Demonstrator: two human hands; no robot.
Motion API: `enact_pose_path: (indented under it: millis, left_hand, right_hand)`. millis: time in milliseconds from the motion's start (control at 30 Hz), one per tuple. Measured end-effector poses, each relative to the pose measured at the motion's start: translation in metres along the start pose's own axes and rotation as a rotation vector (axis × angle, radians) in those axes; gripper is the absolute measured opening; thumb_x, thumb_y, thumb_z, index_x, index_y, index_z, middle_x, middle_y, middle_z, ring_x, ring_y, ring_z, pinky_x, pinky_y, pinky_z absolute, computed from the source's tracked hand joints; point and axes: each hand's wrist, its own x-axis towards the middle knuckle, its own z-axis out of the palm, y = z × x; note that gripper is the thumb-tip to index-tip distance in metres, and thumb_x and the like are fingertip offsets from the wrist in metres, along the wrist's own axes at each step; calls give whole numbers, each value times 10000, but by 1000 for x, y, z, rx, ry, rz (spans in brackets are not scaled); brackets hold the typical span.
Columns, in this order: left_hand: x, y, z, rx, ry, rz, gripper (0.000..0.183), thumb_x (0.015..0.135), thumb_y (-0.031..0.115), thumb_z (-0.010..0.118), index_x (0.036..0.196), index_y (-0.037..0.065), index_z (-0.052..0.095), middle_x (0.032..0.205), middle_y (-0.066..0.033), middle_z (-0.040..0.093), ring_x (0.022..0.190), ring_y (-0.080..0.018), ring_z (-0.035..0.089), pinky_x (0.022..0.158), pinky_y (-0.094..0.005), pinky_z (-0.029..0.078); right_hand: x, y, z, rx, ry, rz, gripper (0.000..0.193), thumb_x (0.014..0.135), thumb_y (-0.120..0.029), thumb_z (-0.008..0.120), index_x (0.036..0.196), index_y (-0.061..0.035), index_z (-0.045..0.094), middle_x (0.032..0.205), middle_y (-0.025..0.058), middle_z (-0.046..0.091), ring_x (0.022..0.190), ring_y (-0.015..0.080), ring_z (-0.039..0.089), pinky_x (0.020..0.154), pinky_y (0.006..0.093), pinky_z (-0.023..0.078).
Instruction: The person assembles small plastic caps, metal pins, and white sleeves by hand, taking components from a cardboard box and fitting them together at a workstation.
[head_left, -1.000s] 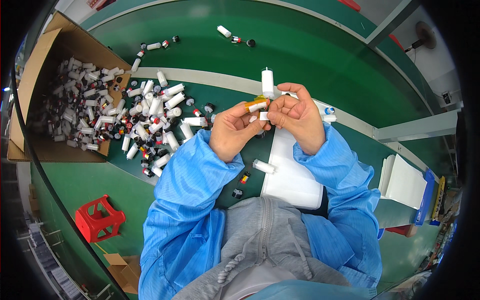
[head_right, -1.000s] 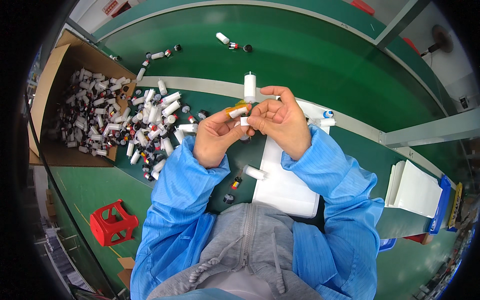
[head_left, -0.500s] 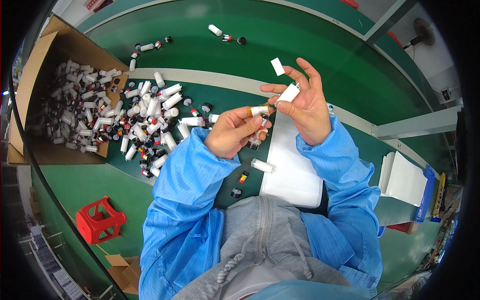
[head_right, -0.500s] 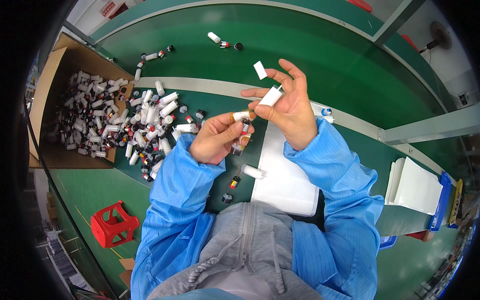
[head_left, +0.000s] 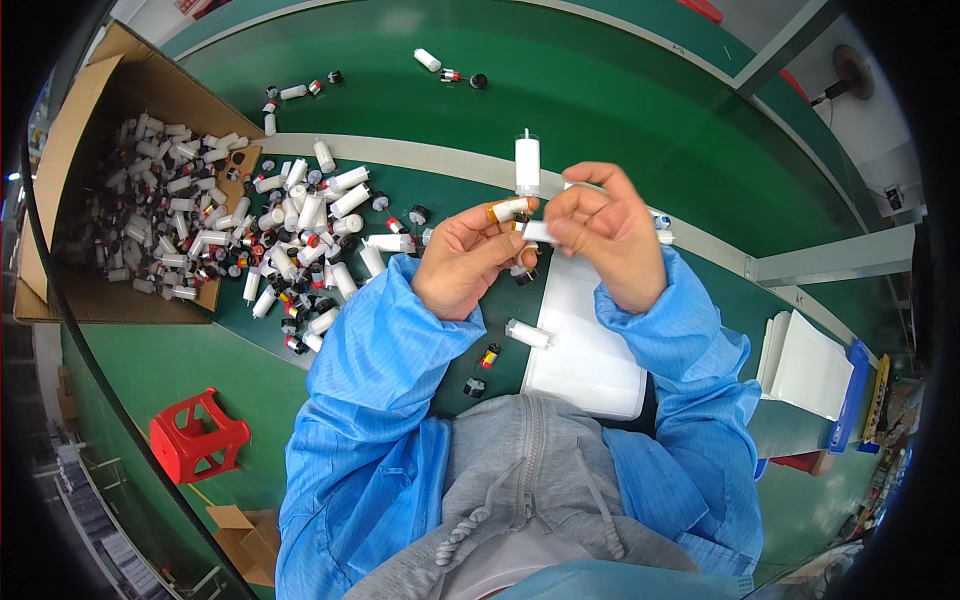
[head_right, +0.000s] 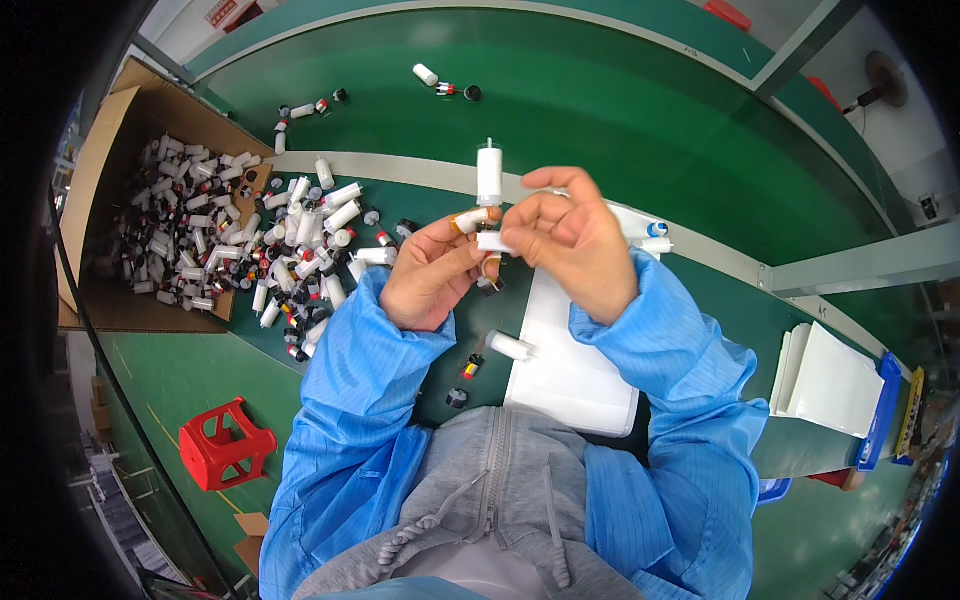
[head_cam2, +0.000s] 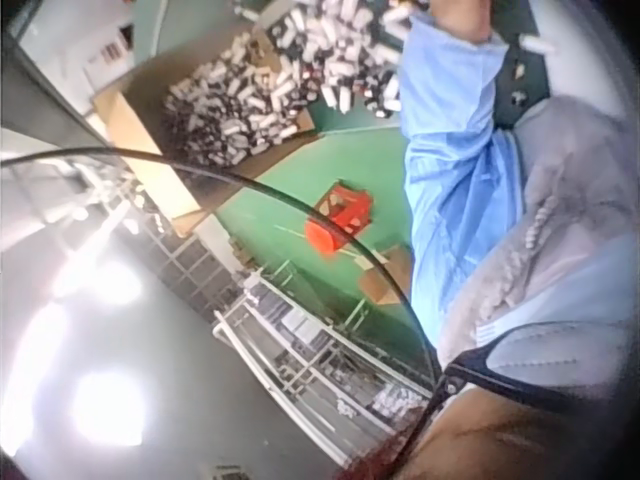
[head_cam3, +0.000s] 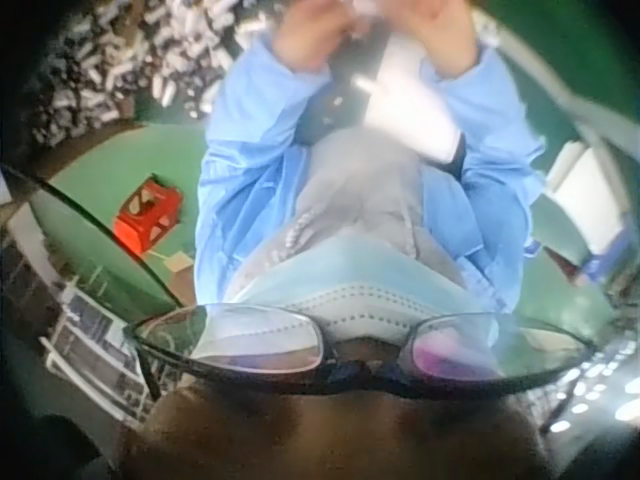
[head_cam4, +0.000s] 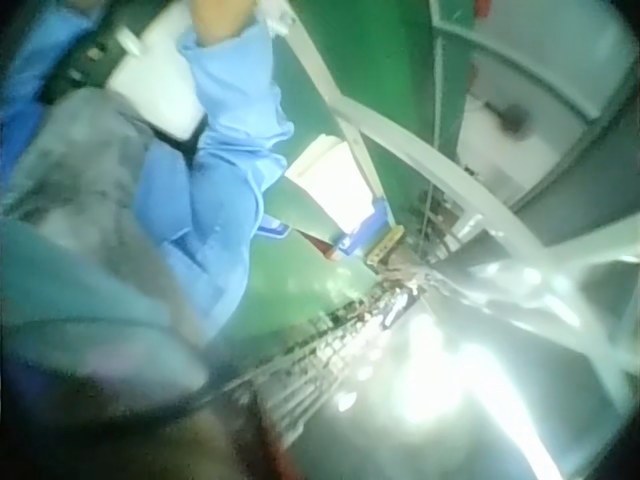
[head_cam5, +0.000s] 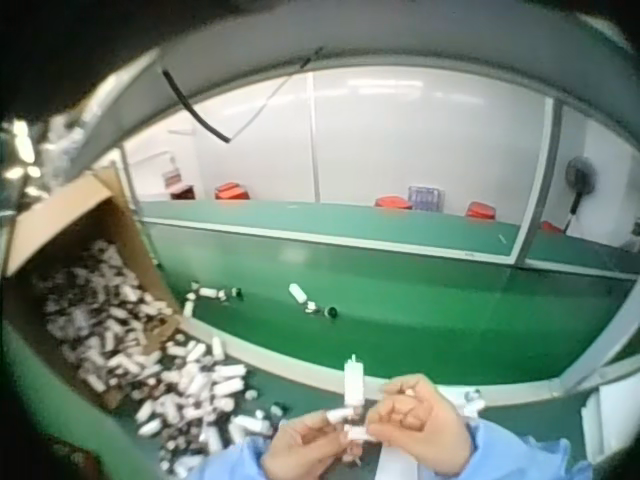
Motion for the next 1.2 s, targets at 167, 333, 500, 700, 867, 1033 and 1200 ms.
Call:
enact_pose_path:
  millis: [167,333,500,700,867,1033,1200]
  left_hand:
    - [-2,-2,10,354,45,191,334,916,-52,544,1250,-40,551,1117,-96,598,878,-136,624,767,-255,513]
    - [-1,-7,10,529,7,355,297,919,-56,528,1214,-76,557,1243,-130,510,929,-163,623,804,-269,528]
    - [-4,0,11,484,-51,301,297,935,-10,550,1224,-78,556,1308,-161,475,943,-189,629,813,-279,534]
    - [-3,0,0,435,-100,19,289,940,27,562,1220,-47,566,1175,-155,624,923,-199,660,813,-299,527]
    - [2,-5,-1,432,-17,106,291,893,-71,568,1167,-29,476,1068,-172,652,975,-233,667,829,-313,539]
    - [7,-9,-10,414,92,166,387,857,-115,584,1161,-2,372,1019,-184,642,962,-242,670,823,-319,556]
    - [11,-15,-19,528,140,177,460,842,-70,645,1201,-11,363,1113,-163,593,1047,-231,629,843,-308,535]
  right_hand:
    - [3,8,6,19,2,-23,488,856,84,634,1238,2,343,921,120,597,858,145,621,780,267,531]
    - [6,18,4,-50,14,-43,517,834,108,645,1232,7,332,908,136,594,841,156,633,757,270,547]
    - [6,9,6,-85,119,25,702,724,129,731,1268,-10,308,953,153,588,806,157,638,709,265,551]
    - [16,18,-17,-303,-22,-114,936,667,55,811,1429,-67,283,1080,102,585,872,147,614,702,254,502]
    - [27,-16,-12,-244,-177,0,726,767,58,721,1382,-25,344,1062,113,616,921,143,610,814,269,507]
    - [35,-30,2,-298,-201,36,619,789,94,675,1319,-9,372,951,119,656,879,149,640,785,263,527]
    - [43,-30,1,-324,-194,-38,636,783,78,691,1321,-3,363,959,116,669,913,159,645,801,277,530]
